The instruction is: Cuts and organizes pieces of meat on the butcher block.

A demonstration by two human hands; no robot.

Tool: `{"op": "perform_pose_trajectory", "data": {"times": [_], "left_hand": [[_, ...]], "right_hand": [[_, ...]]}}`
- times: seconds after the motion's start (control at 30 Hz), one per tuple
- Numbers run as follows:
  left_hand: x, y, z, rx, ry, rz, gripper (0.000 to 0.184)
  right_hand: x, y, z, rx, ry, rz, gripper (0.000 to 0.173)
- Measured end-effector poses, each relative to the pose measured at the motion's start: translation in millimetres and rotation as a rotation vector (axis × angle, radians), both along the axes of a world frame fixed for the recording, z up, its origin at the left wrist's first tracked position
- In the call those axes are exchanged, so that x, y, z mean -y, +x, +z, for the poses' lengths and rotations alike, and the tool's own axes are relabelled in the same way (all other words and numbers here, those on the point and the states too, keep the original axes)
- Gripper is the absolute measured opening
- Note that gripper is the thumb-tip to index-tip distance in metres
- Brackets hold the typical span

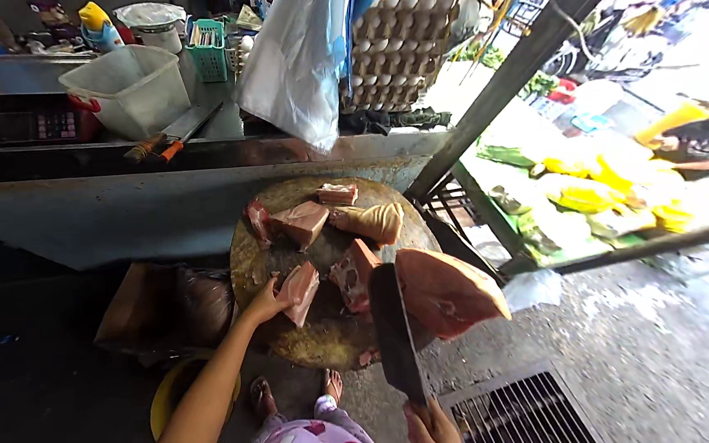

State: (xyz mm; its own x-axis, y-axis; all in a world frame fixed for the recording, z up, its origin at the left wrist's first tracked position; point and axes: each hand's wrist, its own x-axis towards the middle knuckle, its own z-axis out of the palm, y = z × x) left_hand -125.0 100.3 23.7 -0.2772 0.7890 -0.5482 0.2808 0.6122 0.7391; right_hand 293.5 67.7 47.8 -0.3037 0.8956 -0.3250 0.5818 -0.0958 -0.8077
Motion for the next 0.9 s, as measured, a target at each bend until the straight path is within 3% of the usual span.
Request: {"op": "perform_pose_trajectory", "data": {"times": [0.07, 0.13, 0.3, 0.47, 0.53, 0.6, 0.7, 0.73, 0.8, 0.9], "left_hand": [[-5.1, 10.4, -1.3, 0.007, -0.086, 0.007, 0.084], [-11.3, 25.4, 0.9, 0.000, -0.124, 0.062, 0.088], [-24.3, 72.3, -6.8, 0.188, 0.065, 0.494, 0.105], [-16.7, 67.7, -24.2, 0.676, 0.217, 0.870, 0.066], [-11.4, 65.1, -23.3, 0.762, 0.315, 0.961, 0.060], [-6.9, 60.1, -18.9, 0.590, 0.279, 0.921, 0.070], [-4.9, 52.3, -0.7, 0.056, 0.005, 0.705, 0.058], [-1.2, 49.6, 1.8, -0.045, -0.054, 0.636, 0.062], [6.8, 46.4, -5.2, -0.060, -0.015, 0.624, 0.070], [18.1, 45.2, -20.7, 0.090, 0.111, 0.650, 0.066]], "right_hand": [[-14.1, -23.2, 1.0, 0.017, -0.035, 0.038, 0.039], [-25.1, -41.9, -0.8, 0.049, -0.081, 0.058, 0.038], [-38.2, -63.6, -8.9, 0.267, -0.178, 0.115, 0.038], [-52.0, -78.0, -26.3, 0.235, -0.253, 0.160, 0.037], [-56.0, -87.8, -27.4, 0.202, -0.218, 0.187, 0.038], [-57.7, -101.1, -21.8, 0.195, -0.159, 0.234, 0.038], [-62.4, -125.0, -3.1, 0.194, -0.066, 0.332, 0.042], [-63.4, -134.2, 3.9, 0.191, -0.031, 0.367, 0.044], [-64.8, -154.5, 17.5, 0.183, 0.056, 0.424, 0.044], [-62.8, -182.7, 40.4, 0.203, 0.153, 0.470, 0.043]]}}
